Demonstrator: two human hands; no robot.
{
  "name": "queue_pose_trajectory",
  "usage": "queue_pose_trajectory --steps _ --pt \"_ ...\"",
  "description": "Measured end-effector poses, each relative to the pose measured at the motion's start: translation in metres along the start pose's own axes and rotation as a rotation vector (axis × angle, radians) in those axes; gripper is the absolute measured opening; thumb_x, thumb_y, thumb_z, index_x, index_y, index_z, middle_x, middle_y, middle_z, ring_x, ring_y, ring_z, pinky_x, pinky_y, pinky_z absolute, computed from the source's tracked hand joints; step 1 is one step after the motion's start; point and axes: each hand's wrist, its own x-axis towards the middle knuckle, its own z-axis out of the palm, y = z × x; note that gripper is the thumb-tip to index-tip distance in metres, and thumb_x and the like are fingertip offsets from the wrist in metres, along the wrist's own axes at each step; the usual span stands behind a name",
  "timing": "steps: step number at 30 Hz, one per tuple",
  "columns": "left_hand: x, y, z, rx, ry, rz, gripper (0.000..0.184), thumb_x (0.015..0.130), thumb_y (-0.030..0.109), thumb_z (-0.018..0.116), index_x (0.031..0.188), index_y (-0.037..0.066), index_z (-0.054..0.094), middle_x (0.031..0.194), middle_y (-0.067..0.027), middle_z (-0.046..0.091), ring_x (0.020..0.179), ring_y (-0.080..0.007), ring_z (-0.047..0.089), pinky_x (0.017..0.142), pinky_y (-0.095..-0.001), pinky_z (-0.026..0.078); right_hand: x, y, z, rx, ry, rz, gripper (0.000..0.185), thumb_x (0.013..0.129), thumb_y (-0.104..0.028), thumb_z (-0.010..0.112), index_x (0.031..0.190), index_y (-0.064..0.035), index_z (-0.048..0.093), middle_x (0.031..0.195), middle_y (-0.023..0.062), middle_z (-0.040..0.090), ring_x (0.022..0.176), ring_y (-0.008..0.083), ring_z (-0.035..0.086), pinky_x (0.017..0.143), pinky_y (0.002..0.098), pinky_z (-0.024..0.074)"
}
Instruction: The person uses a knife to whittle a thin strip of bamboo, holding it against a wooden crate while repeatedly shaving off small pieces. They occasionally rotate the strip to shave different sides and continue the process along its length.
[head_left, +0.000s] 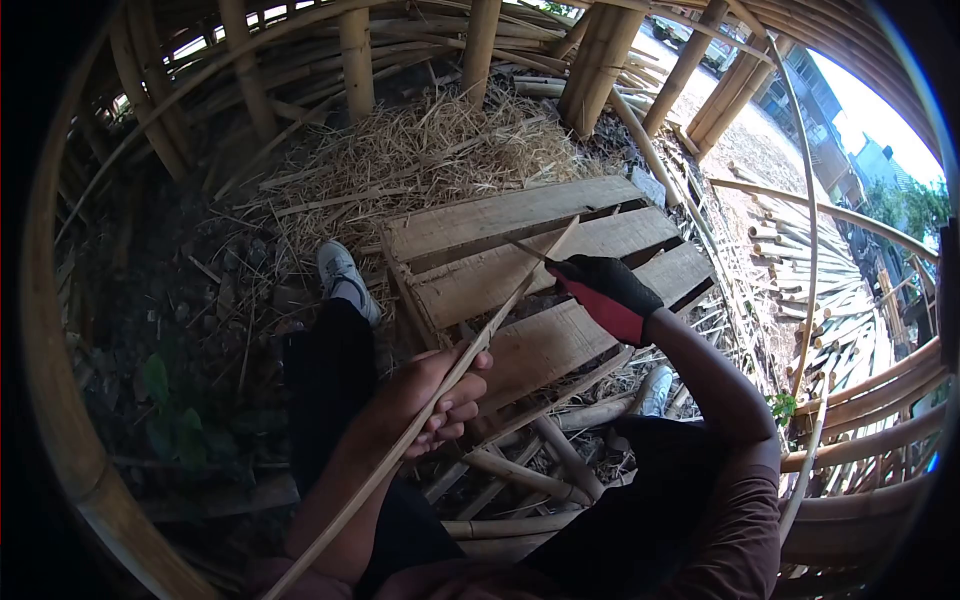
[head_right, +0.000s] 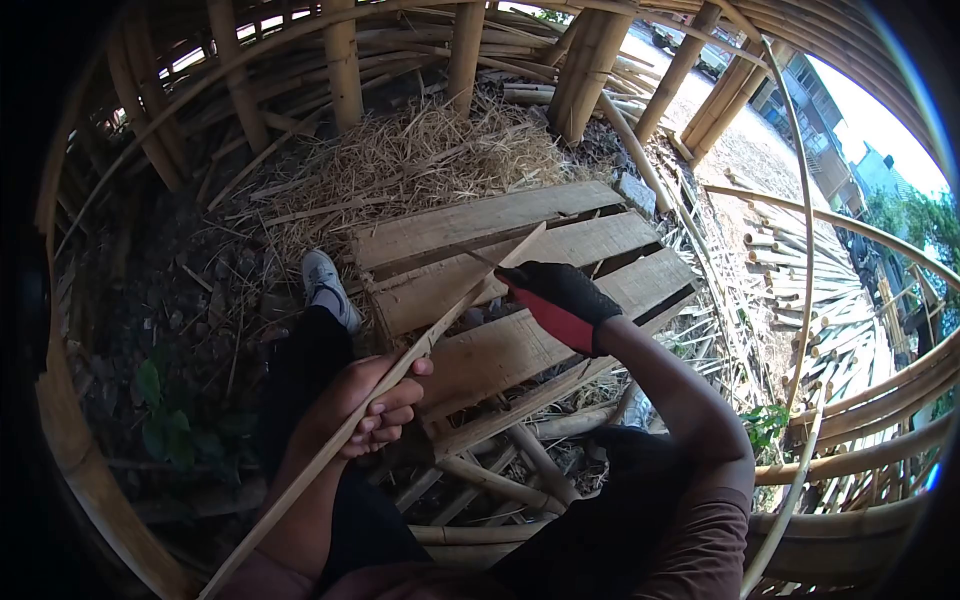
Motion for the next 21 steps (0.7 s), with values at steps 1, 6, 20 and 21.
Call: queue_pose_trajectory --steps 1,6,20,21 --pt "0.000 -0.001 -0.002 0.012 0.003 0.003 0.029 0.107 0.032 0.032 0.102 0.007 0.045 0.053 0.0056 0.035 0.034 -0.0032 0.030 0.029 -0.0176 0.026 -0.004 -0.021 0.006 -0.003 -0.034 -0.037 0.036 0.103 -0.035 0.044 0.122 -0.0102 0.063 0.092 0.0124 0.067 0.081 0.0258 0.065 0.075 0.0358 0.0513" --pt "0.002 -0.003 -0.007 -0.013 -0.028 -0.003 0.031 0.107 0.035 0.032 0.102 0.007 0.045 0.055 0.0052 0.034 0.036 -0.0041 0.029 0.029 -0.0177 0.026 -0.008 -0.062 0.026 -0.271 -0.030 -0.322 0.032 0.094 -0.020 0.055 0.124 -0.0163 0.065 0.084 0.0100 0.066 0.076 0.0286 0.066 0.066 0.0368 0.0531" --pt "-0.005 -0.002 -0.001 0.040 0.001 0.012 0.017 0.104 0.016 0.032 0.104 0.004 0.043 0.056 0.0057 0.038 0.035 -0.0027 0.037 0.029 -0.0158 0.029 -0.001 -0.059 0.014 -0.394 -0.145 -0.186 0.023 0.094 -0.035 0.054 0.099 -0.0196 0.070 0.081 0.0103 0.069 0.076 0.0315 0.068 0.065 0.0424 0.0545" --pt "-0.004 0.000 0.000 0.043 0.000 0.016 0.017 0.104 0.016 0.032 0.104 0.004 0.043 0.056 0.0057 0.038 0.035 -0.0027 0.037 0.029 -0.0158 0.029 0.000 -0.063 0.011 -0.397 -0.142 -0.188 0.023 0.094 -0.035 0.054 0.099 -0.0196 0.070 0.081 0.0103 0.069 0.076 0.0315 0.068 0.065 0.0424 0.0545"
